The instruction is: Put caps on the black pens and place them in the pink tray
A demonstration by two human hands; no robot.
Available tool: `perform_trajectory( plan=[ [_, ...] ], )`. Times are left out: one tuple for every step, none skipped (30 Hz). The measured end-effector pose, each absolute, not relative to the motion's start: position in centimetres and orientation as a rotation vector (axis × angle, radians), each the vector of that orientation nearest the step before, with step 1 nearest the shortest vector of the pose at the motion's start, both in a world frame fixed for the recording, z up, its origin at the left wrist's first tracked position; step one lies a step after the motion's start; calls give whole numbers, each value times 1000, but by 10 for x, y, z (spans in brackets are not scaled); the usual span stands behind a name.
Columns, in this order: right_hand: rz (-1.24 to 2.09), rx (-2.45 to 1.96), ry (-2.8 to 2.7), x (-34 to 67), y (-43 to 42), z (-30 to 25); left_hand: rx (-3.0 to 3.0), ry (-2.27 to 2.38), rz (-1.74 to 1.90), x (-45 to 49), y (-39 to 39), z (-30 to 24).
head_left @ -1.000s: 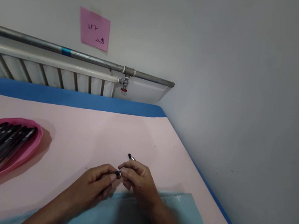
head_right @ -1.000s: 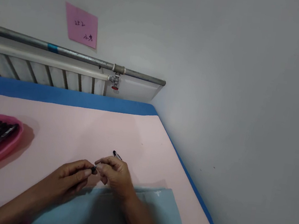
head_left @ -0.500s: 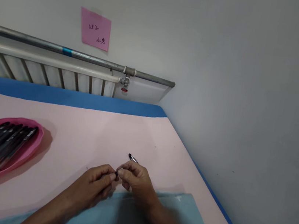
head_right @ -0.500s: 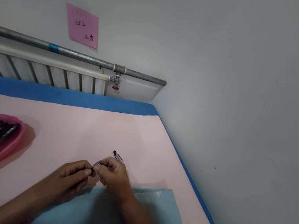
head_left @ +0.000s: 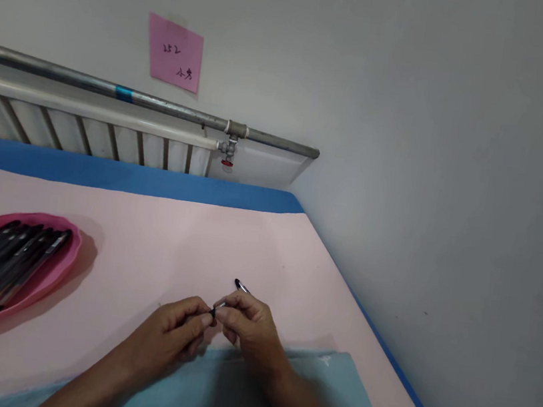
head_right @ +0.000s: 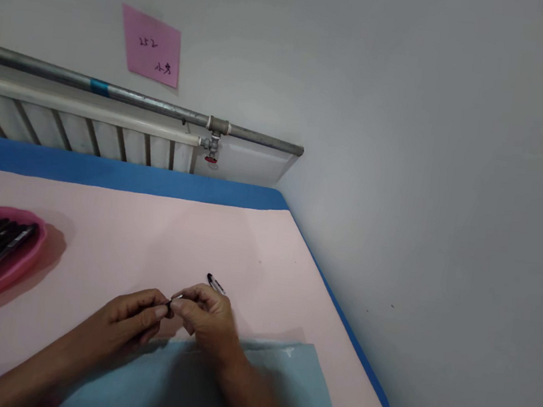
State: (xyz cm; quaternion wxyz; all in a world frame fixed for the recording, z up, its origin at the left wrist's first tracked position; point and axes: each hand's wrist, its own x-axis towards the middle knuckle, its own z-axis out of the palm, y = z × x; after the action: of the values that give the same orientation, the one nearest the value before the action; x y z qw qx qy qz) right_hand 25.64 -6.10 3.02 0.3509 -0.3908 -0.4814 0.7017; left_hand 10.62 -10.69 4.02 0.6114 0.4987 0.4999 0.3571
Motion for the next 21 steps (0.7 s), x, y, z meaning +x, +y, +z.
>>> perform_trajectory(
  plan=[
    [1792, -1033, -1250, 256, -61, 30, 1171, 1166, 824, 106, -107, 40],
    [1788, -1040, -1250, 256, -61, 30, 1189, 1174, 825, 106, -107, 40],
    [1803, -1030, -1247, 256, -61, 30, 1199, 1177, 827, 106, -107, 40],
    [1831, -1009, -1245, 256, -61, 30, 1199, 1175, 828, 106, -107, 40],
    [1859, -986, -1245, 256, -61, 30, 1193, 1171, 825, 105, -108, 40],
    [1875, -974, -1244, 256, -60, 29, 1191, 1165, 819, 105, -108, 39],
    [1877, -979, -1242, 256, -60, 29, 1197, 1167, 817, 105, -108, 39],
    [1868, -997, -1240, 255, -60, 28, 1211, 1173, 816, 105, -108, 38],
    [1861, -1017, -1236, 255, -59, 28, 1229, 1182, 818, 105, -108, 38],
    [1860, -1026, -1227, 255, -59, 27, 1251, 1190, 818, 105, -108, 38],
    [1868, -1019, -1216, 255, -59, 27, 1266, 1196, 819, 105, -108, 38],
    [1881, -999, -1208, 255, -59, 26, 1271, 1197, 822, 105, -108, 38],
    [1894, -978, -1204, 255, -59, 26, 1266, 1193, 825, 105, -108, 38],
    [1899, -966, -1202, 255, -59, 26, 1259, 1189, 827, 105, -108, 39],
    [1892, -971, -1203, 255, -59, 25, 1257, 1192, 831, 105, -108, 39],
    [1874, -992, -1205, 254, -59, 25, 1261, 1199, 834, 105, -108, 39],
    [1853, -1022, -1211, 254, -59, 26, 1272, 1212, 834, 104, -108, 39],
    [1833, -1047, -1214, 254, -59, 26, 1287, 1226, 833, 104, -108, 39],
    [1826, -1055, -1211, 254, -59, 26, 1303, 1237, 830, 104, -108, 39],
    [1832, -1047, -1209, 254, -59, 27, 1313, 1241, 826, 104, -108, 39],
    [1842, -1030, -1212, 254, -60, 27, 1319, 1240, 821, 104, -108, 39]
  ],
)
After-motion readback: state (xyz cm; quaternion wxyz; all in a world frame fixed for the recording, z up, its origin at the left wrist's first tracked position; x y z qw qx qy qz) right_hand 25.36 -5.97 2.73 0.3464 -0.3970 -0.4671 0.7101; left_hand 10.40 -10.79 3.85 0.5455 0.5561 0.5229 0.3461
